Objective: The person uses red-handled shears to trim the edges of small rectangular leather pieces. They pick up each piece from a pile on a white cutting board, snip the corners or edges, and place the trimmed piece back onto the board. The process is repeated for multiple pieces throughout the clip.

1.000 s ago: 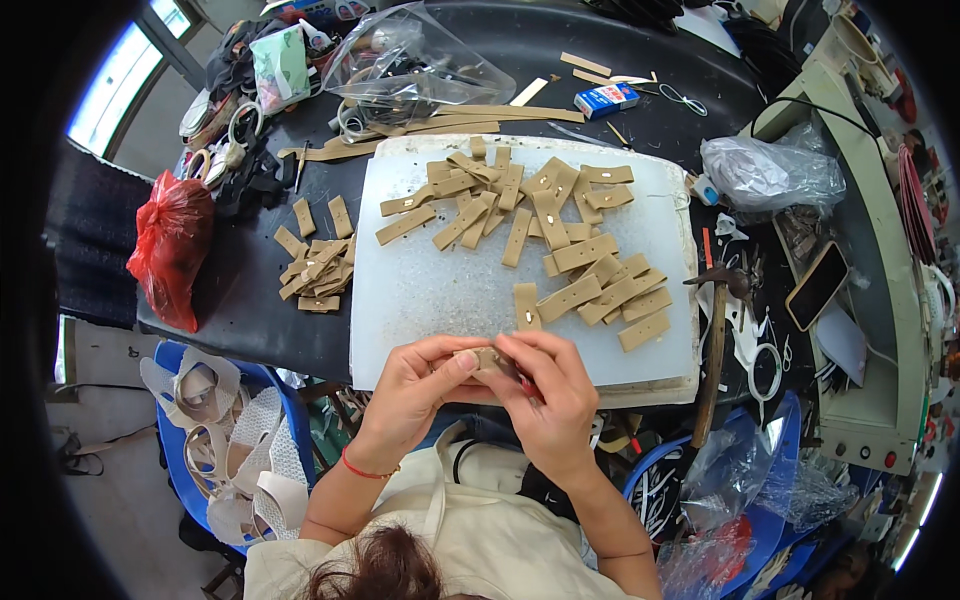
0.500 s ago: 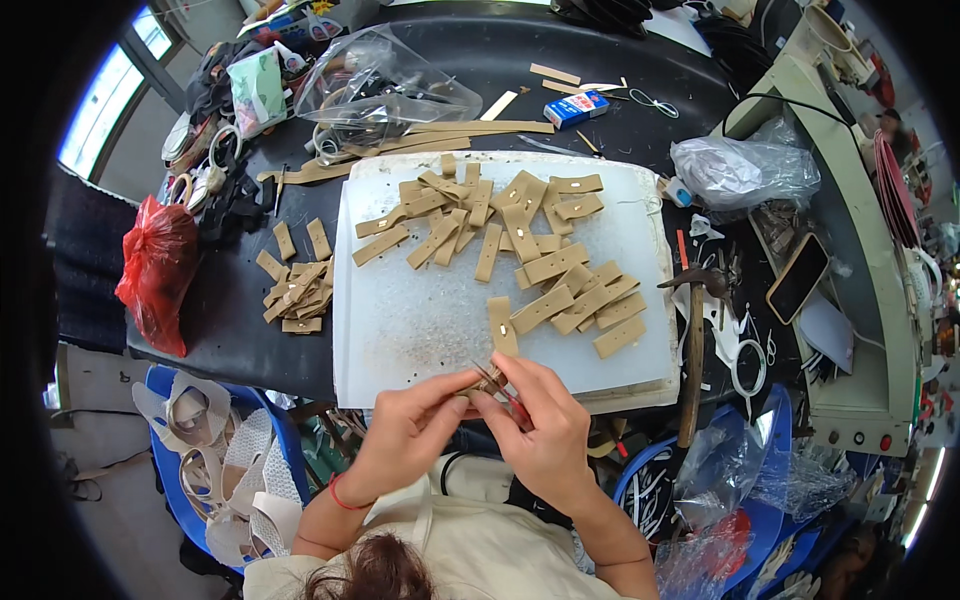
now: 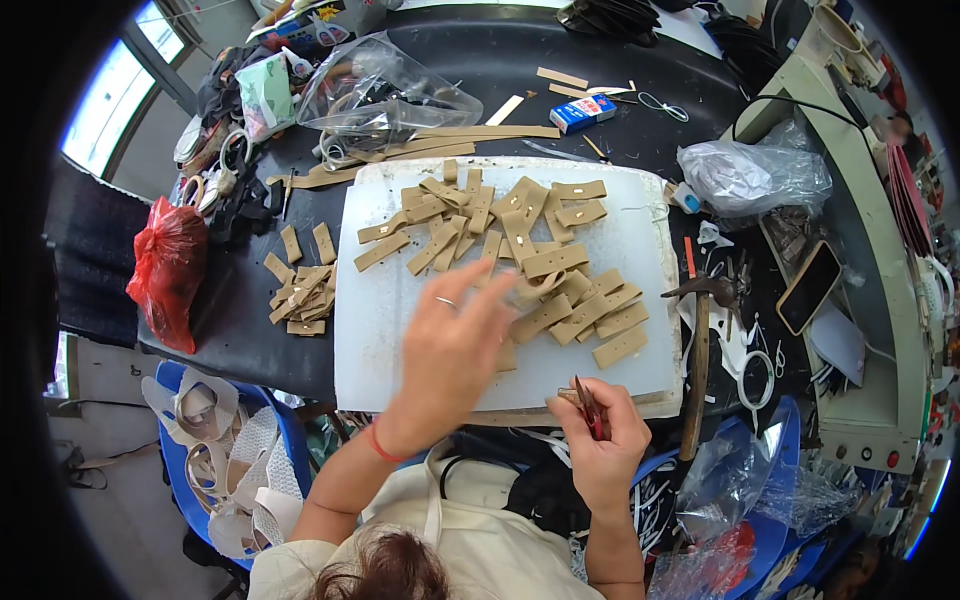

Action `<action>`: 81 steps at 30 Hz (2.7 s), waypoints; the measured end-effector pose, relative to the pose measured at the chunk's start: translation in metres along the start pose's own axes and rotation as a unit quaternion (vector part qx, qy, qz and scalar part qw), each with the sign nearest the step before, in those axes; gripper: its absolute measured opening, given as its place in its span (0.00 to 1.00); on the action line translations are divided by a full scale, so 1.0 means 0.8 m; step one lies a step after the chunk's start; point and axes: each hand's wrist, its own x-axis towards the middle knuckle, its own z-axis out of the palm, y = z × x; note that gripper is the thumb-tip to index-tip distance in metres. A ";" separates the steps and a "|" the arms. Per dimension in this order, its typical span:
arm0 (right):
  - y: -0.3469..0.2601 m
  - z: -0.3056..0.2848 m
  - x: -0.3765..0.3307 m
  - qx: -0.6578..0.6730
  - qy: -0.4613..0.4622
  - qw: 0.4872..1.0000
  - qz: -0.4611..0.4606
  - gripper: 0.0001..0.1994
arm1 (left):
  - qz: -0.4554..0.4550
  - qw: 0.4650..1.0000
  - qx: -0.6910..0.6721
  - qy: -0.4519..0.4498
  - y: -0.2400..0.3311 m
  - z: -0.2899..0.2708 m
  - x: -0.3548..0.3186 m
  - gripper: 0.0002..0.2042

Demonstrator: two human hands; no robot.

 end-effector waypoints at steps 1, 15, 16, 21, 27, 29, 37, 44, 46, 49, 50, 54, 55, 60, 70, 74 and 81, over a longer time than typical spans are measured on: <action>0.003 -0.001 0.001 -0.002 -0.004 1.000 0.003 0.13 | -0.024 1.000 0.004 0.002 -0.014 -0.004 0.000 0.15; -0.039 0.045 0.026 0.093 -0.170 0.981 0.000 0.07 | -0.339 0.842 -0.404 -0.112 -0.031 -0.065 -0.023 0.09; -0.040 0.049 0.030 0.090 -0.178 0.979 -0.036 0.07 | -0.335 0.834 -0.421 -0.123 -0.023 -0.069 -0.027 0.10; -0.040 0.058 0.031 0.125 -0.159 0.978 -0.061 0.06 | -0.307 0.812 -0.478 -0.135 -0.004 -0.078 -0.041 0.11; -0.038 0.057 0.024 0.157 -0.134 0.978 -0.012 0.05 | -0.280 0.821 -0.482 -0.126 -0.004 -0.073 -0.053 0.12; -0.038 0.057 0.023 0.161 -0.125 0.979 0.001 0.05 | -0.260 0.828 -0.483 -0.118 -0.003 -0.072 -0.054 0.12; -0.024 0.055 0.026 0.209 -0.160 0.965 0.009 0.05 | -0.207 0.869 -0.439 -0.097 0.004 -0.058 -0.066 0.16; -0.017 0.064 0.029 0.395 -0.183 0.887 0.155 0.12 | -0.161 0.918 -0.354 -0.071 0.005 -0.057 -0.059 0.13; -0.035 0.063 0.036 0.401 -0.174 0.882 0.178 0.13 | -0.211 0.888 -0.403 -0.072 0.002 -0.054 -0.062 0.12; -0.026 0.055 0.042 0.363 -0.225 0.888 0.172 0.13 | -0.205 0.886 -0.412 -0.066 0.001 -0.053 -0.061 0.12; -0.025 0.056 0.040 0.354 -0.223 0.893 0.169 0.12 | -0.210 0.880 -0.420 -0.072 0.001 -0.053 -0.062 0.12; -0.023 0.064 0.029 0.372 -0.192 0.894 0.158 0.11 | -0.248 0.848 -0.457 -0.107 -0.005 -0.049 -0.065 0.11; -0.024 0.065 0.027 0.369 -0.188 0.897 0.159 0.11 | -0.260 0.837 -0.467 -0.119 -0.007 -0.049 -0.065 0.11; -0.032 0.069 0.021 0.308 -0.155 0.926 0.154 0.12 | -0.384 0.723 -0.548 -0.172 -0.010 -0.063 -0.057 0.12; -0.034 0.065 0.019 0.293 -0.174 0.928 0.150 0.13 | -0.474 0.548 -0.655 -0.214 -0.018 -0.082 -0.037 0.21; -0.017 0.062 0.025 0.241 -0.201 0.948 -0.043 0.12 | -0.400 0.591 -0.650 -0.262 -0.022 -0.080 -0.051 0.16; -0.040 0.049 0.020 0.179 -0.211 0.952 0.134 0.08 | -0.338 0.749 -0.546 -0.165 0.000 -0.079 -0.066 0.14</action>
